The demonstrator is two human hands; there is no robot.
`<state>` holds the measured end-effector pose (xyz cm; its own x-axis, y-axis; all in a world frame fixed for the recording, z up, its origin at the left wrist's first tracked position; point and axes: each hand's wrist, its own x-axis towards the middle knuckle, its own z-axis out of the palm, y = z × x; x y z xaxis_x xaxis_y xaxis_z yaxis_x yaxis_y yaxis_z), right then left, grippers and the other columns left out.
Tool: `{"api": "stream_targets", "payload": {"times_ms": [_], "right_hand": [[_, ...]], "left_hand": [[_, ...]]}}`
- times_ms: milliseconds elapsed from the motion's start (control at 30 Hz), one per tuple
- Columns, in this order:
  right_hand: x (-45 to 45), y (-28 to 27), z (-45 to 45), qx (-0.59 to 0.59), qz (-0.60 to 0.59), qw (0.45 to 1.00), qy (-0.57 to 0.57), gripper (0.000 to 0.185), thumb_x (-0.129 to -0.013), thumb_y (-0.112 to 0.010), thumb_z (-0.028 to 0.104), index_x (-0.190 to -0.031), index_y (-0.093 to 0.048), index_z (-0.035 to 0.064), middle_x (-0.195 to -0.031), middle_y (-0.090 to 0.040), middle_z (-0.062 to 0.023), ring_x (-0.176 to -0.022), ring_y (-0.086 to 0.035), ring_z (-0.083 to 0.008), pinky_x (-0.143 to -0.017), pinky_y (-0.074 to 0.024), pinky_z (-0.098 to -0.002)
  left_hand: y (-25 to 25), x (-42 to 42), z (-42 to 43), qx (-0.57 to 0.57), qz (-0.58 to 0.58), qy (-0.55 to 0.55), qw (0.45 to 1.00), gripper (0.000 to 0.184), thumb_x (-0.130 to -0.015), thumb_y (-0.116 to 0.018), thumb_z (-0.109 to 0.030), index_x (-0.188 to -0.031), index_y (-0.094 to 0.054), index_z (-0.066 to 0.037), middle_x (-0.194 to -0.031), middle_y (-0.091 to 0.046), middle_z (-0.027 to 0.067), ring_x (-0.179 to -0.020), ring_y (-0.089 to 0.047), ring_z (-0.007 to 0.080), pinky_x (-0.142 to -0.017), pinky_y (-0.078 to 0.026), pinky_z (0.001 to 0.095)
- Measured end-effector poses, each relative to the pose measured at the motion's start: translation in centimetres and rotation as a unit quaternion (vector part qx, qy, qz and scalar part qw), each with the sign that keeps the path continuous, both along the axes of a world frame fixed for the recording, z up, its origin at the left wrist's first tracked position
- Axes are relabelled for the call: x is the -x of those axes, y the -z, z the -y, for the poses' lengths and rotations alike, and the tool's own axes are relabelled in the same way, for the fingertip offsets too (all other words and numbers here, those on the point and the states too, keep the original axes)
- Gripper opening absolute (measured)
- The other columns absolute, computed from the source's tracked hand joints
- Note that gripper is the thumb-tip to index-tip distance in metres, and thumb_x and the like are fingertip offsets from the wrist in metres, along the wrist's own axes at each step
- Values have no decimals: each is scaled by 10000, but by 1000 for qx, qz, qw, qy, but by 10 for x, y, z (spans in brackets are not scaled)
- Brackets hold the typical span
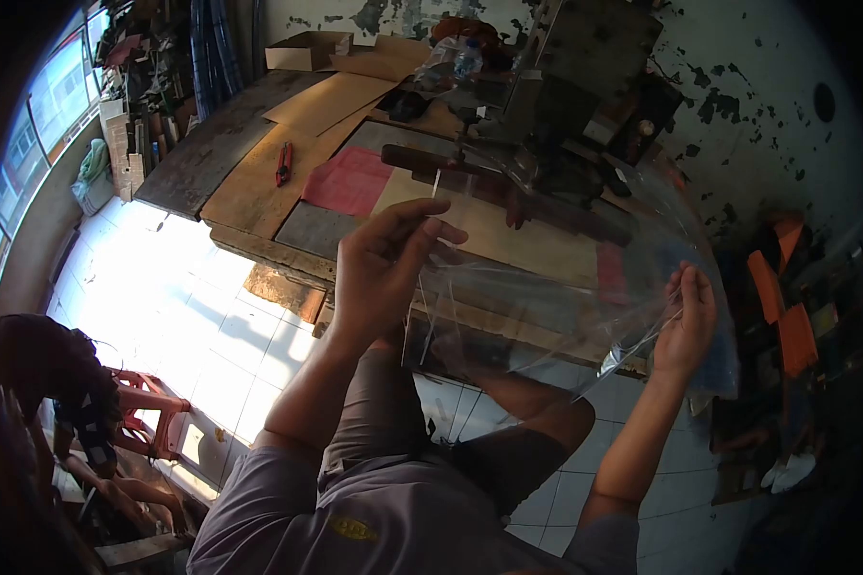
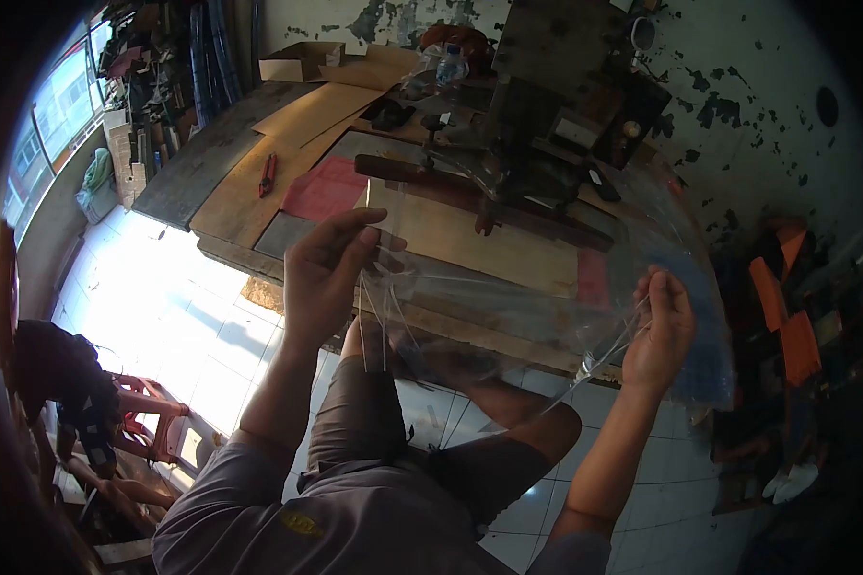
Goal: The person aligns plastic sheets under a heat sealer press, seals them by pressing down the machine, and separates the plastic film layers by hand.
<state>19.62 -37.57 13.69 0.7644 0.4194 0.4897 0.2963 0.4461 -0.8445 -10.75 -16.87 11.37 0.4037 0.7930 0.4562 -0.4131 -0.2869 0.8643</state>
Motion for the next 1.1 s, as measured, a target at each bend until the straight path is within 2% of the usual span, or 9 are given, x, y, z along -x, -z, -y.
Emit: {"api": "stream_targets", "payload": {"times_ms": [167, 467, 567, 633, 767, 800, 900, 1000, 1100], "right_hand": [[18, -7, -7, 3, 7, 999, 37, 271, -1016, -707, 207, -1136, -705, -35, -1002, -685, -49, -909, -617, -105, -825, -477, -265], [26, -5, -18, 32, 33, 998, 39, 242, -998, -726, 199, -1082, -738, -28, -909, -684, -23, -831, -585, -74, -778, -424, -235], [6, 10, -32, 77, 22, 996, 48, 219, -989, -737, 184, -1051, -754, -25, -874, -687, -12, -777, -580, -66, -710, -421, -227], [-9, 21, -44, 155, 9, 987, 32, 210, -979, -747, 178, -1046, -759, -20, -844, -687, -2, -728, -577, -61, -653, -425, -236], [-37, 57, -68, 287, -18, 958, -4, 194, -970, -753, 183, -1026, -771, -2, -794, -681, 15, -638, -556, -54, -556, -409, -253], [-46, 73, -75, 289, -2, 957, 3, 178, -974, -742, 204, -1004, -773, 31, -796, -679, 49, -600, -531, -40, -536, -391, -235], [-70, 96, -89, 365, -22, 930, -30, 178, -968, -746, 201, -992, -776, 27, -798, -687, 36, -613, -534, -34, -542, -391, -231], [-90, 110, -106, 417, -13, 908, -35, 191, -948, -756, 186, -989, -795, 4, -783, -697, -6, -699, -594, -63, -628, -448, -256], [-98, 123, -119, 424, 15, 905, -23, 199, -937, -765, 186, -994, -800, -2, -801, -719, -9, -729, -623, -73, -659, -472, -270]], "left_hand": [[4, -1, -11, -13, -18, -24, 999, 272, -1070, -599, -123, -1278, -661, 41, -987, -787, 156, -807, -754, 157, -679, -550, 257], [16, -11, -38, -36, -79, -70, 994, 265, -1069, -601, -130, -1290, -674, -4, -950, -774, 80, -754, -668, 86, -660, -520, 245], [23, -15, -47, -40, -135, -84, 986, 271, -1063, -602, -140, -1287, -680, -7, -930, -768, 73, -738, -660, 83, -640, -514, 250], [32, -21, -61, -55, -182, -92, 978, 282, -1051, -615, -151, -1279, -684, -1, -897, -764, 79, -721, -666, 86, -627, -517, 260], [62, -34, -91, -74, -305, -83, 946, 312, -1014, -651, -167, -1262, -688, 18, -821, -758, 114, -681, -692, 122, -629, -536, 298], [70, -38, -98, -75, -319, -74, 942, 317, -1005, -657, -165, -1260, -688, 20, -809, -758, 127, -679, -704, 138, -639, -544, 310], [86, -49, -115, -109, -350, -76, 927, 324, -990, -666, -158, -1260, -686, 21, -812, -764, 160, -704, -737, 187, -675, -563, 335], [93, -60, -129, -138, -379, -82, 911, 322, -979, -672, -145, -1258, -684, 14, -828, -768, 181, -739, -758, 221, -711, -574, 350], [94, -65, -135, -121, -387, -66, 911, 313, -970, -673, -124, -1255, -682, 6, -824, -764, 183, -742, -759, 235, -718, -574, 359]]}}
